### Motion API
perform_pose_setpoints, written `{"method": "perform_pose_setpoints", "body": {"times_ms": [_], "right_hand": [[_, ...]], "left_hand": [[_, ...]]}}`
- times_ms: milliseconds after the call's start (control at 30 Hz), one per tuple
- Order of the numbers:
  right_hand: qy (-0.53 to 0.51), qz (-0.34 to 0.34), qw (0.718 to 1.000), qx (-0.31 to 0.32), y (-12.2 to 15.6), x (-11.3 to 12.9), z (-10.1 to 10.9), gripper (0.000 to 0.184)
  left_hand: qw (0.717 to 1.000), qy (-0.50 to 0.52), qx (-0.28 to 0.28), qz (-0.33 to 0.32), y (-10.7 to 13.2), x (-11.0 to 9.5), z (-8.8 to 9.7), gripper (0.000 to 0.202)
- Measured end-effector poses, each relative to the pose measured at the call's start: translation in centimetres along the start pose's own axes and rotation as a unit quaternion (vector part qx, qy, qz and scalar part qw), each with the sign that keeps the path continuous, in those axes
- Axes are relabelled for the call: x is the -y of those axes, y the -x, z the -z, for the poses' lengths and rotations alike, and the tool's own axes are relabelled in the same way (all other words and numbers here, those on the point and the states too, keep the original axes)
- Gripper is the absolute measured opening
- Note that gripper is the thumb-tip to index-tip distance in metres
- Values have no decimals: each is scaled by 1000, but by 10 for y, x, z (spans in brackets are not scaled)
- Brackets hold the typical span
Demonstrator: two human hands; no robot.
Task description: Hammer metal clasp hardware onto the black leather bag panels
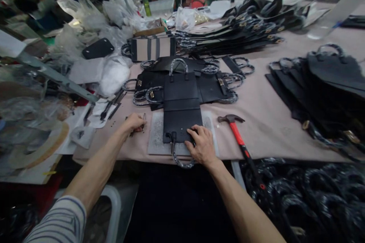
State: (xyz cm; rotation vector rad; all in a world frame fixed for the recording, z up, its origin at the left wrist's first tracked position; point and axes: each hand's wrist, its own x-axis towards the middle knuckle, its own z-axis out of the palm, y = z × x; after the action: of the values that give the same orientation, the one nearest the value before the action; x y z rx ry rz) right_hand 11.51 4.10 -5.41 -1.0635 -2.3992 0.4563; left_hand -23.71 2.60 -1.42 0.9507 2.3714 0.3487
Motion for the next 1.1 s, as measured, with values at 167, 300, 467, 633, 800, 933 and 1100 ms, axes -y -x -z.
{"method": "perform_pose_setpoints", "body": {"times_ms": [167, 300, 467, 633, 800, 933, 1100], "right_hand": [[-6, -9, 1000, 3, -1, 3, 4, 42], [-6, -12, 1000, 2, -1, 2, 3, 42], [-12, -11, 1000, -9, -1, -1, -1, 43], [-15, -9, 1000, -14, -1, 1, 2, 42], [-16, -11, 1000, -13, -1, 1, 3, 42], [-19, -15, 1000, -12, -2, 1, 4, 43], [-24, -18, 999, -10, -2, 2, 6, 43]], "left_hand": [[983, 177, 54, -13, 36, -14, -6, 16], [836, 527, 144, -52, 75, -41, -33, 23], [712, 657, 225, -107, 104, -69, -70, 26], [793, 561, 159, -181, 103, -74, -89, 31], [839, 488, 128, -206, 96, -72, -101, 27], [863, 439, 112, -222, 95, -73, -105, 26], [867, 429, 103, -231, 97, -76, -105, 23]]}}
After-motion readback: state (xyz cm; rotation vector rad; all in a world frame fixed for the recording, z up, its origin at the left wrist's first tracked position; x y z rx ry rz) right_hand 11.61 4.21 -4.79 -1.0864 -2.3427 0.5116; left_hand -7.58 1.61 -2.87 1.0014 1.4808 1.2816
